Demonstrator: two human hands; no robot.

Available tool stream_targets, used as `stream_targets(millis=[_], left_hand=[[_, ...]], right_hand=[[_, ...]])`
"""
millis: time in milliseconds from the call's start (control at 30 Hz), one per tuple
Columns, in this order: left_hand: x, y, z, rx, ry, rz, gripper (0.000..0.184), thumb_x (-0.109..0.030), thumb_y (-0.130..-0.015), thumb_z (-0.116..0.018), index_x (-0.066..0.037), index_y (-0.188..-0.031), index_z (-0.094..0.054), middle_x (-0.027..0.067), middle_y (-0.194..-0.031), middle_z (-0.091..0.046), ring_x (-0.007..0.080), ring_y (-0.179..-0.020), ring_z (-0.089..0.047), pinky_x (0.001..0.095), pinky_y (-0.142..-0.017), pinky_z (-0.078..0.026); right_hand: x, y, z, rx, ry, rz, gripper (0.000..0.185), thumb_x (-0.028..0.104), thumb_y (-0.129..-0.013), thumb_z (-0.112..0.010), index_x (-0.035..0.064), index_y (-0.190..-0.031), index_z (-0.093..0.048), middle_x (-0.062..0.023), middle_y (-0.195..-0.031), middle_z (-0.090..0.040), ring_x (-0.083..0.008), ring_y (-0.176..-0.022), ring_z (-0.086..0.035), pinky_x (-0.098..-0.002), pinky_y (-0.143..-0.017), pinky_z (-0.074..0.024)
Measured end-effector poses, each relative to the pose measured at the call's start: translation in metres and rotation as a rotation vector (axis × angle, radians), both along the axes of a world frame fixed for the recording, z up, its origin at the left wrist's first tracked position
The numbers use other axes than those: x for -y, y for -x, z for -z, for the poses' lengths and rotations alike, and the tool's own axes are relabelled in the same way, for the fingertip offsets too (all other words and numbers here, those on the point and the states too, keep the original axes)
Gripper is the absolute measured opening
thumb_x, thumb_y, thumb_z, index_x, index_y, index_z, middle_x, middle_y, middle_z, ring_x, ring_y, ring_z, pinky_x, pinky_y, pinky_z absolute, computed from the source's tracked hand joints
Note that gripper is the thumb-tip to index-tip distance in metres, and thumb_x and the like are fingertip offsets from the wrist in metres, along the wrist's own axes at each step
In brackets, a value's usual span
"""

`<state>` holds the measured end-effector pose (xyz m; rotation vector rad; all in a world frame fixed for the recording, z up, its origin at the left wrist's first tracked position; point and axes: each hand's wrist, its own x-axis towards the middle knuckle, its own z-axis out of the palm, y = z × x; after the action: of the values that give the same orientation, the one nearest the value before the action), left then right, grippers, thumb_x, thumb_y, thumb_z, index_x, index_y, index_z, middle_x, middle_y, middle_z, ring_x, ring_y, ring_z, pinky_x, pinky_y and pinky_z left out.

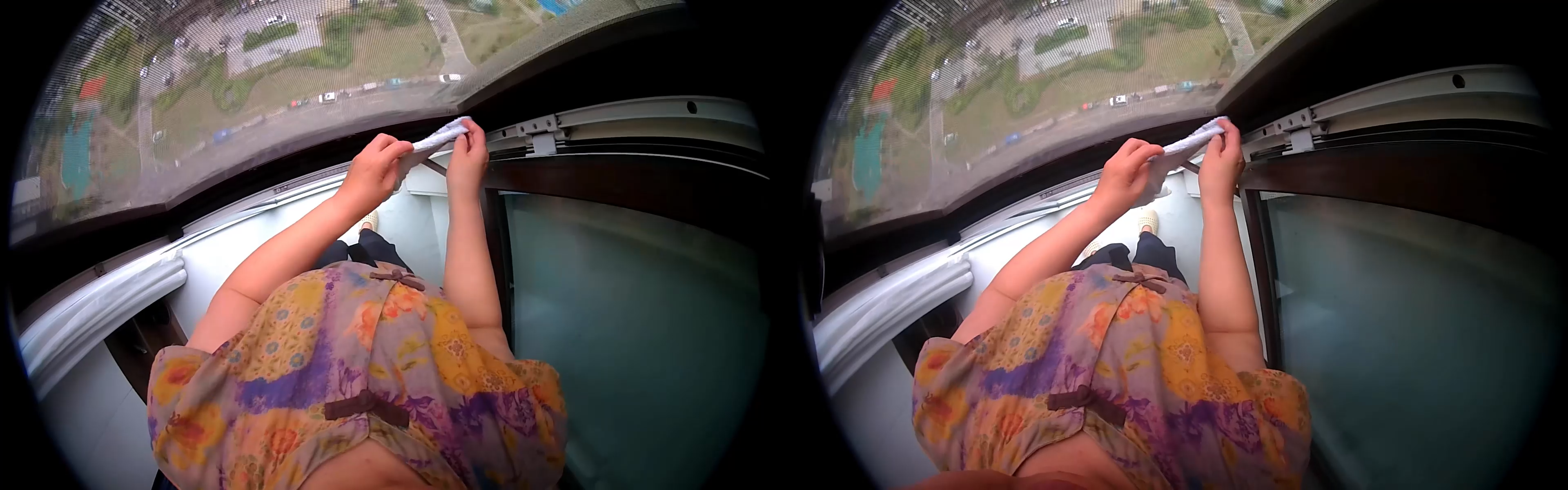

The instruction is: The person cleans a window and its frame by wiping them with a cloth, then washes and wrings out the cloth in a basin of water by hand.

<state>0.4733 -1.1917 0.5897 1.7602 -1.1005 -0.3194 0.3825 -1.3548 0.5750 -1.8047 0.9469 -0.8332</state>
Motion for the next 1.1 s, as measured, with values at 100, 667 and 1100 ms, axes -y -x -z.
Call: stream_targets(millis=[100,667,1100], left_hand=[[-0.017,0.007,-0.008,-0.139,-0.037,-0.084,0.024,-0.005,-0.076,-0.064,-0.005,-0.100,-0.061,0.0157,-0.094,-0.060,0.0358,-0.091,-0.059,0.0417,-0.078,-0.049],[-0.059,0.001,-0.026,-0.183,-0.079,-0.229,0.018,-0.003,-0.082,-0.058,-0.002,-0.100,-0.055,0.0175,-0.082,-0.060,0.0316,-0.074,-0.059,0.0351,-0.069,-0.047],[-0.036,0.004,0.023,-0.112,-0.013,-0.073,0.041,0.005,-0.076,-0.051,-0.002,-0.117,-0.052,0.0198,-0.110,-0.057,0.0393,-0.102,-0.057,0.0400,-0.087,-0.047]], right_hand=[[-0.015,0.000,-0.049,0.217,-0.213,-0.018,0.021,0.000,-0.091,-0.053,-0.0025,-0.111,-0.059,-0.0104,-0.103,-0.066,-0.0165,-0.093,-0.063,-0.0281,-0.085,-0.0489],[-0.010,0.000,-0.038,-0.083,0.424,-0.023,0.040,0.001,-0.086,-0.053,-0.0015,-0.126,-0.049,-0.0232,-0.121,-0.056,-0.0396,-0.113,-0.054,-0.0434,-0.097,-0.0425],[-0.002,-0.009,-0.026,-0.973,0.269,-0.090,0.032,0.013,-0.090,-0.046,0.0038,-0.120,-0.050,-0.0206,-0.114,-0.057,-0.0388,-0.107,-0.058,-0.0478,-0.088,-0.0481]])
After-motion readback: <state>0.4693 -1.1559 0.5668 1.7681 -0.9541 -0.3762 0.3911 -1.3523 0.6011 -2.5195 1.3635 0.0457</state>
